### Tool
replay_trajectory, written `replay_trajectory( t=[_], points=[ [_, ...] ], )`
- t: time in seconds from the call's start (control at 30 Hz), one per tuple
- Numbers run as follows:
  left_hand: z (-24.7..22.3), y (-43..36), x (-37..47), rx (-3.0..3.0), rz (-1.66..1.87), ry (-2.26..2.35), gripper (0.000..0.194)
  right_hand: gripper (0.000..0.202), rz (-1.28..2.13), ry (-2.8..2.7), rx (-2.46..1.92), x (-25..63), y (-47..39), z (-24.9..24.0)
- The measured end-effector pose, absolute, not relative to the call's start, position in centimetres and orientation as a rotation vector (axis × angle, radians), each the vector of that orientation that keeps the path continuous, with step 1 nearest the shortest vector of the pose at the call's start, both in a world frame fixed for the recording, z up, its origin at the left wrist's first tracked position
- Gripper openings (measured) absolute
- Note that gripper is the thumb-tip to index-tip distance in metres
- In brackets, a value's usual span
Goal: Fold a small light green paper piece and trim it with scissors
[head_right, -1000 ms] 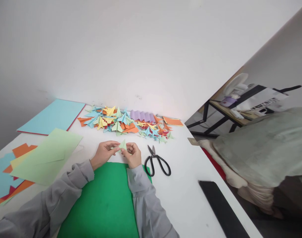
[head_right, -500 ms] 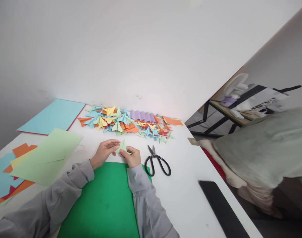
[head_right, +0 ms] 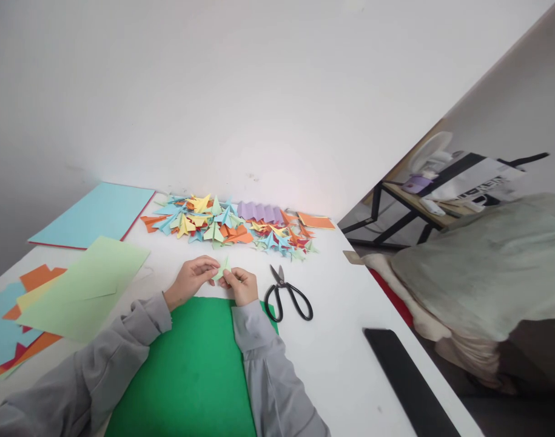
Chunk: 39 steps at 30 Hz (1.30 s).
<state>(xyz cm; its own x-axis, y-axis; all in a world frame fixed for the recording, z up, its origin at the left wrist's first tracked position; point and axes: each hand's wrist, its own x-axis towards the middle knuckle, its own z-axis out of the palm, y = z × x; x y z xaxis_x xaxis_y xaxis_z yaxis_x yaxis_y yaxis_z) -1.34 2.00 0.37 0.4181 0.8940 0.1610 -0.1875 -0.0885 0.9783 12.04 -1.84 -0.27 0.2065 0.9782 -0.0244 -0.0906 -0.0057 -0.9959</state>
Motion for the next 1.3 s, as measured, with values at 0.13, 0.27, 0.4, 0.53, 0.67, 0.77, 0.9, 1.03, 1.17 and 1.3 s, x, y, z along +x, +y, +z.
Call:
replay_trajectory(
  t=[0.13, 0.27, 0.4, 0.53, 0.67, 0.77, 0.9, 1.03, 1.17, 1.3],
  points=[
    [0.28, 2.12, -1.37, 1.330, 0.994, 0.717, 0.017, 0.024, 1.087, -0.995, -1.253, 11.98, -1.79, -0.32],
    [0.30, 2.17, -1.49, 1.337, 0.947, 0.771, 0.016, 0.025, 1.019, -1.099, -1.292, 11.86, -1.87, -0.25],
    [0.42, 2.10, -1.52, 1.321, 0.925, 0.807, 0.017, 0.025, 0.951, -1.219, -1.343, 11.77, -2.09, 0.06],
    [0.55, 2.01, -1.43, 1.289, 0.906, 0.815, 0.017, 0.025, 0.930, -1.239, -1.357, 11.73, -2.19, 0.16],
    [0.64, 1.95, -1.29, 1.259, 0.897, 0.798, 0.018, 0.024, 0.916, -1.237, -1.355, 11.66, -2.19, 0.07],
    [0.66, 1.92, -1.23, 1.183, 0.942, 0.802, 0.022, 0.024, 0.915, -1.244, -1.339, 11.59, -2.21, 0.02],
    [0.68, 1.93, -1.26, 1.169, 0.954, 0.796, 0.027, 0.023, 0.924, -1.244, -1.320, 11.61, -2.23, 0.06],
    [0.79, 1.96, -1.36, 1.110, 0.960, 0.750, 0.025, 0.022, 0.942, -1.227, -1.303, 11.75, -2.18, 0.18],
    [0.91, 1.85, -1.40, 1.116, 0.953, 0.693, 0.027, 0.022, 0.939, -1.188, -1.298, 11.81, -2.13, 0.25],
    [0.74, 1.86, -1.42, 1.181, 0.978, 0.740, 0.030, 0.023, 0.930, -1.182, -1.291, 11.76, -2.14, 0.23]
  ],
)
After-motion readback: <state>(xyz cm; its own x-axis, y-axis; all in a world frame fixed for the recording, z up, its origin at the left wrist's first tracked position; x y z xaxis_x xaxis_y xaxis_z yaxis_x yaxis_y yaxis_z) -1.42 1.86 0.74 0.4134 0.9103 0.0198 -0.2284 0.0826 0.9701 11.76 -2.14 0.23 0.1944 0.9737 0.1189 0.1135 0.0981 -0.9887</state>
